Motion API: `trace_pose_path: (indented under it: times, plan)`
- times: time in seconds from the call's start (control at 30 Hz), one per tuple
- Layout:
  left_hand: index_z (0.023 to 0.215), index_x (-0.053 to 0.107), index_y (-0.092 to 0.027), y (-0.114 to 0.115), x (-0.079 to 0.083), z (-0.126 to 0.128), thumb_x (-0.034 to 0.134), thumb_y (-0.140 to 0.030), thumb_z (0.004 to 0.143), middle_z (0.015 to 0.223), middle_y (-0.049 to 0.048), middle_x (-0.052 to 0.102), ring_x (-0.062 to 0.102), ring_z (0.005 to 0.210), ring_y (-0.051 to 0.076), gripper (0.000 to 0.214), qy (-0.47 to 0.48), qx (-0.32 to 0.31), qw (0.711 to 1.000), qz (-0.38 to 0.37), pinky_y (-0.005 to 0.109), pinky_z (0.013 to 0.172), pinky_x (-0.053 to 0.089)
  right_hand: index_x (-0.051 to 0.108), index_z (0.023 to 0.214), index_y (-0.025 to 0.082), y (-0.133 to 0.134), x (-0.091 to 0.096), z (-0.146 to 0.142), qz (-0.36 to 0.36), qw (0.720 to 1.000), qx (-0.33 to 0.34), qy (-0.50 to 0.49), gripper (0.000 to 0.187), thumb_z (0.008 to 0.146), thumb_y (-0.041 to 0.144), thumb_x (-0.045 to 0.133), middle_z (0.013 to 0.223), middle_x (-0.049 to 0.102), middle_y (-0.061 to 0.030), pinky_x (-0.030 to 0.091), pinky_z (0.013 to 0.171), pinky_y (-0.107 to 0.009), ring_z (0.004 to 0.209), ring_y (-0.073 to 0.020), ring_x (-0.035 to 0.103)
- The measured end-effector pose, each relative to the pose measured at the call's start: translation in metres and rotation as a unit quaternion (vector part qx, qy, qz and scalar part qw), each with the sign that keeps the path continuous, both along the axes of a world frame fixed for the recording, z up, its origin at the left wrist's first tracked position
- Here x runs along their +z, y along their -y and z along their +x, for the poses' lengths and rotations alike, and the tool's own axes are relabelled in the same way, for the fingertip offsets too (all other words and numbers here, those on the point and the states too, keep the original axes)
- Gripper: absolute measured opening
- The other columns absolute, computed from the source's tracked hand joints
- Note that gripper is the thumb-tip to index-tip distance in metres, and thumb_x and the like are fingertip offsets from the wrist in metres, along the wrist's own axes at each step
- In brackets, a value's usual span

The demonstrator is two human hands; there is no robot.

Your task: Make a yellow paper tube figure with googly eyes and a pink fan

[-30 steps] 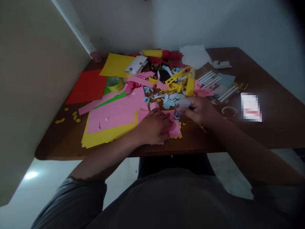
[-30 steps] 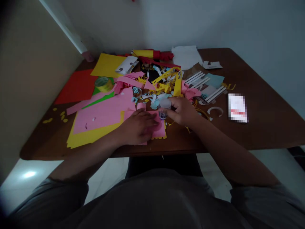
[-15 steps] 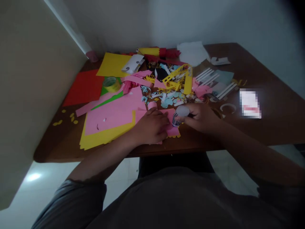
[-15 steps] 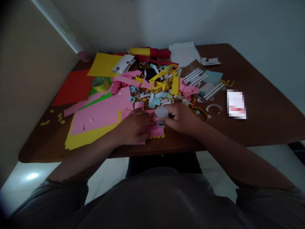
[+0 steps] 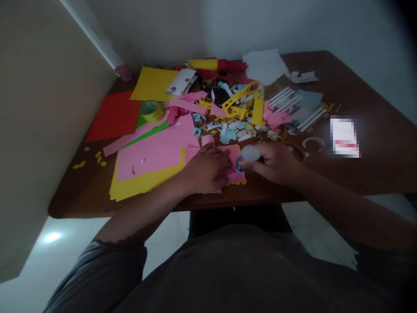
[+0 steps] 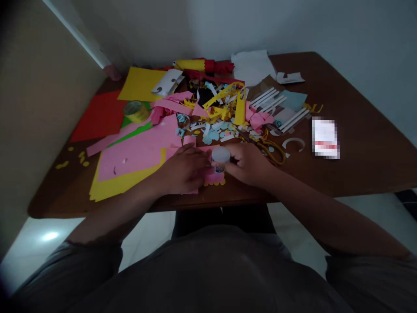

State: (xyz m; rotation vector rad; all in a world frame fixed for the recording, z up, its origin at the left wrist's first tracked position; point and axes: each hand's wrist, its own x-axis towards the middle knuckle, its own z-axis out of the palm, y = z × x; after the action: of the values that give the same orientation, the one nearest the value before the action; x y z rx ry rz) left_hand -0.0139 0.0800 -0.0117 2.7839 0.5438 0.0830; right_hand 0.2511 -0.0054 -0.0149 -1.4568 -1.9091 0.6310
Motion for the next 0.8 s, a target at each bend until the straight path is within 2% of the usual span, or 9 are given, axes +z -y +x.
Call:
trace_pose_path:
  times: [0.13, 0.2, 0.33, 0.4, 0.47, 0.6, 0.7, 0.8]
  plan:
    - [0.130, 0.081, -0.024, 0.000, -0.003, -0.002, 0.070, -0.033, 0.093, 0.145, 0.0140, 0.080, 0.069, 0.142, 0.039, 0.039, 0.008, -0.006, 1.000, 0.014, 0.065, 0.137, 0.036, 0.081, 0.096, 0.025, -0.037, -0.009, 0.006, 0.048, 0.998, -0.019, -0.039, 0.030, 0.102, 0.053, 0.078, 0.089, 0.081, -0.0046, 0.052, 0.078, -0.037, 0.081, -0.0236, 0.070]
    - [0.128, 0.081, -0.025, -0.001, -0.004, -0.002, 0.070, -0.032, 0.094, 0.143, 0.0128, 0.081, 0.069, 0.141, 0.039, 0.037, 0.014, -0.008, 1.000, 0.014, 0.065, 0.137, 0.036, 0.082, 0.098, 0.023, -0.040, -0.008, 0.006, 0.054, 0.998, -0.014, -0.043, 0.030, 0.102, 0.053, 0.079, 0.091, 0.082, -0.0049, 0.052, 0.079, -0.036, 0.082, -0.0234, 0.071]
    - [0.124, 0.081, -0.023, 0.000, -0.003, -0.001, 0.071, -0.031, 0.091, 0.136, 0.0126, 0.083, 0.071, 0.138, 0.038, 0.035, 0.006, 0.001, 1.000, 0.004, 0.063, 0.136, 0.037, 0.074, 0.080, 0.024, -0.002, 0.003, -0.004, 0.013, 1.000, 0.001, -0.016, 0.031, 0.098, 0.048, 0.082, 0.070, 0.071, -0.0005, 0.041, 0.063, -0.033, 0.065, -0.0186, 0.061]
    - [0.121, 0.081, -0.022, 0.000, -0.001, 0.000, 0.070, -0.031, 0.091, 0.139, 0.0131, 0.082, 0.071, 0.139, 0.037, 0.033, 0.004, 0.002, 1.000, 0.001, 0.062, 0.137, 0.036, 0.070, 0.074, 0.025, 0.018, 0.007, -0.008, -0.012, 1.000, 0.014, -0.004, 0.035, 0.098, 0.047, 0.083, 0.065, 0.068, 0.0003, 0.039, 0.061, -0.033, 0.061, -0.0178, 0.058]
    - [0.121, 0.080, -0.022, 0.000, -0.001, 0.000, 0.070, -0.032, 0.091, 0.142, 0.0137, 0.081, 0.070, 0.140, 0.037, 0.033, 0.007, 0.001, 1.000, 0.000, 0.062, 0.137, 0.037, 0.070, 0.073, 0.025, 0.024, 0.007, -0.008, -0.017, 1.000, 0.015, 0.002, 0.036, 0.097, 0.048, 0.084, 0.066, 0.070, 0.0000, 0.039, 0.061, -0.034, 0.062, -0.0184, 0.059]
    - [0.126, 0.080, -0.024, -0.001, -0.002, -0.001, 0.070, -0.033, 0.092, 0.139, 0.0124, 0.082, 0.069, 0.139, 0.038, 0.036, 0.009, -0.002, 1.000, 0.002, 0.063, 0.135, 0.038, 0.081, 0.090, 0.026, -0.008, -0.005, 0.001, 0.014, 1.000, -0.011, -0.023, 0.028, 0.099, 0.052, 0.083, 0.085, 0.080, -0.0033, 0.050, 0.072, -0.037, 0.076, -0.0236, 0.069]
    - [0.129, 0.080, -0.025, -0.001, -0.002, -0.001, 0.068, -0.034, 0.095, 0.144, 0.0121, 0.081, 0.069, 0.140, 0.038, 0.037, 0.015, -0.010, 1.000, 0.014, 0.064, 0.136, 0.037, 0.084, 0.096, 0.027, -0.035, -0.013, 0.007, 0.063, 0.997, -0.036, -0.032, 0.032, 0.100, 0.058, 0.081, 0.092, 0.082, -0.0054, 0.053, 0.079, -0.040, 0.084, -0.0274, 0.072]
    - [0.128, 0.081, -0.024, -0.001, -0.001, -0.001, 0.068, -0.032, 0.094, 0.142, 0.0135, 0.081, 0.070, 0.139, 0.039, 0.036, 0.013, -0.014, 1.000, 0.011, 0.066, 0.134, 0.038, 0.083, 0.095, 0.027, -0.032, -0.011, 0.005, 0.061, 0.997, -0.039, -0.031, 0.034, 0.100, 0.060, 0.080, 0.088, 0.081, -0.0049, 0.052, 0.078, -0.039, 0.081, -0.0266, 0.071]
